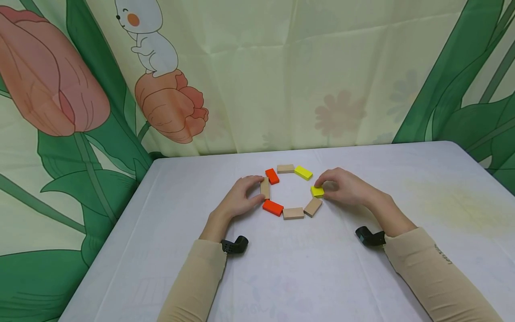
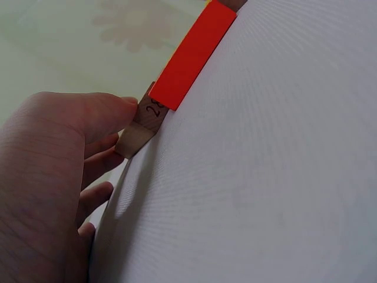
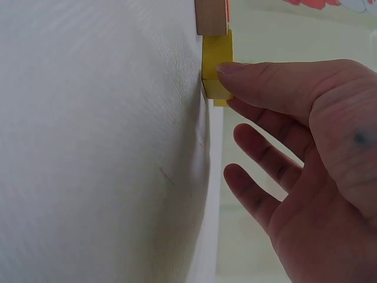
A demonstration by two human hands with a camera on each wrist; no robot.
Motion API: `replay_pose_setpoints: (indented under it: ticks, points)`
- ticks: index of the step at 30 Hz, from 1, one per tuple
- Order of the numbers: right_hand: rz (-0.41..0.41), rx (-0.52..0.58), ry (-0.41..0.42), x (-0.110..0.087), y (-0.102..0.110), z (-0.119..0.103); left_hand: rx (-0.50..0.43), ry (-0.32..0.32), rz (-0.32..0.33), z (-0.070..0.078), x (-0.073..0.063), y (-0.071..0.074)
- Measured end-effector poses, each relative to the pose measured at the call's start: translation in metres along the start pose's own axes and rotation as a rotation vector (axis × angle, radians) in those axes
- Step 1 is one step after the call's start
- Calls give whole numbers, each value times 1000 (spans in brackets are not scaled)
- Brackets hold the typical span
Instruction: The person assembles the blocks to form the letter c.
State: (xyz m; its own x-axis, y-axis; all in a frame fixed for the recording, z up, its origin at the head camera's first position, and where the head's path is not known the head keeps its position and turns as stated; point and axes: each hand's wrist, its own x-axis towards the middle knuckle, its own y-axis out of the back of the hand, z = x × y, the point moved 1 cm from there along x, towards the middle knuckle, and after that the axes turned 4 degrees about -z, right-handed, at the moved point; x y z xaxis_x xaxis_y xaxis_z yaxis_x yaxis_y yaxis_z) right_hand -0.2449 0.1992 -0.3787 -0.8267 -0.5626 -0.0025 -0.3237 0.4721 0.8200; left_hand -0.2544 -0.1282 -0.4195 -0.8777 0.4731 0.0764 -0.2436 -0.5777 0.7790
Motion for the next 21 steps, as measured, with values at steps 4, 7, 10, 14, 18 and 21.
replay_pose_setpoints:
  ticks: [4, 7, 10, 14, 18, 21]
  points:
    - [1, 0, -1, 0, -1, 1, -5, 3, -4, 0, 0, 0]
    - [-1, -2, -8, 0, -1, 2, -3, 5, -8, 0, -1, 0]
    - [-4, 0, -21, 0, -1, 1, 1, 6, -9, 0, 0, 0]
    - [-6, 2, -16, 0, 0, 0, 2, 9, -5, 0, 0, 0]
    - [-4, 5, -14, -1, 0, -1, -5, 14, -3, 1, -1, 0]
    - [0, 6, -9, -1, 1, -2, -9, 12, -2, 2, -1, 0]
